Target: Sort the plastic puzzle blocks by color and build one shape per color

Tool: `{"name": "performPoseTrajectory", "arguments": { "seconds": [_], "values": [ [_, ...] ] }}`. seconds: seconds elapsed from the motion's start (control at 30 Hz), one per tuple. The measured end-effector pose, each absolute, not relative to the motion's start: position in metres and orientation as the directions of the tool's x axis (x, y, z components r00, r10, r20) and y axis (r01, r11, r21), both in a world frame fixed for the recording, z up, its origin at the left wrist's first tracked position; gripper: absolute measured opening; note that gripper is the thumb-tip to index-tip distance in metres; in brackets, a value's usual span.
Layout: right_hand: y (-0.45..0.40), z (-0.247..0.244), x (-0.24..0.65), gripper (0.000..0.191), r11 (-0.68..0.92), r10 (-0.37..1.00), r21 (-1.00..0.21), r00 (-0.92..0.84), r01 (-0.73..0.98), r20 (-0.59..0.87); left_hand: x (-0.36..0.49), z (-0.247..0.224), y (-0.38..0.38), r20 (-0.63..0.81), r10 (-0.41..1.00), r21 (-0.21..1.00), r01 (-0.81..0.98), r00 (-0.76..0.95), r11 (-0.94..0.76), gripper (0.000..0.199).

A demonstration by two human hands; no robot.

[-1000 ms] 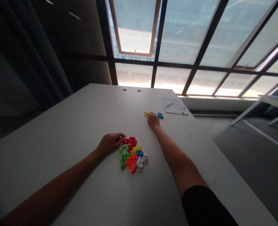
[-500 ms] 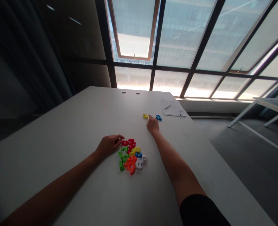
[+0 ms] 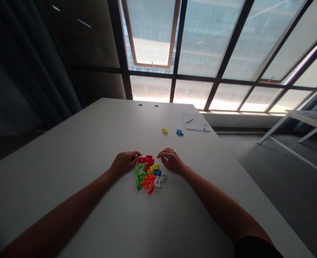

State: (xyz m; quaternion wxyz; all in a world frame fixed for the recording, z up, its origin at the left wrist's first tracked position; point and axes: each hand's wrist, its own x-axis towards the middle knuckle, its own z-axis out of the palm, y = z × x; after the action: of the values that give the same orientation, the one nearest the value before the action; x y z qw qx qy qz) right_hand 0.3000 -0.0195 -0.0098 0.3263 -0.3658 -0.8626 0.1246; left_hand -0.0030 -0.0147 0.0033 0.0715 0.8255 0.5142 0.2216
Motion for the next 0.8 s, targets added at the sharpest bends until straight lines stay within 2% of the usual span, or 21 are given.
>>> {"name": "performPoseTrajectory", "arguments": {
  "seconds": [0.1,0.2,0.37,0.5,0.6,0.8],
  "values": [
    [-0.034,-0.004,0.298,0.028,0.763,0.637,-0.513,-0.599,0.395,0.486,-0.003,0.004,-0.015,0.295,0.879,0.335,0.821,0.375,-0.462,0.031],
    [-0.042,-0.001,0.303,0.028,0.791,0.595,-0.488,-0.648,0.369,0.476,-0.003,0.004,-0.015,0.286,0.883,0.338,0.823,0.373,-0.457,0.031],
    [-0.033,-0.002,0.324,0.021,0.721,0.692,-0.341,-0.592,0.604,0.414,-0.003,0.004,-0.016,0.284,0.885,0.347,0.821,0.369,-0.454,0.031],
    [-0.019,-0.005,0.328,0.03,0.583,0.8,-0.262,-0.488,0.769,0.35,-0.003,0.004,-0.014,0.275,0.883,0.342,0.82,0.38,-0.459,0.031],
    [-0.008,-0.004,0.319,0.044,0.527,0.836,-0.177,-0.468,0.831,0.287,-0.002,0.003,-0.013,0.268,0.883,0.337,0.821,0.385,-0.46,0.03],
    [0.029,0.003,0.287,0.05,0.458,0.87,-0.048,-0.436,0.888,0.228,-0.002,0.002,-0.013,0.271,0.88,0.341,0.816,0.391,-0.467,0.03]
  ]
}}
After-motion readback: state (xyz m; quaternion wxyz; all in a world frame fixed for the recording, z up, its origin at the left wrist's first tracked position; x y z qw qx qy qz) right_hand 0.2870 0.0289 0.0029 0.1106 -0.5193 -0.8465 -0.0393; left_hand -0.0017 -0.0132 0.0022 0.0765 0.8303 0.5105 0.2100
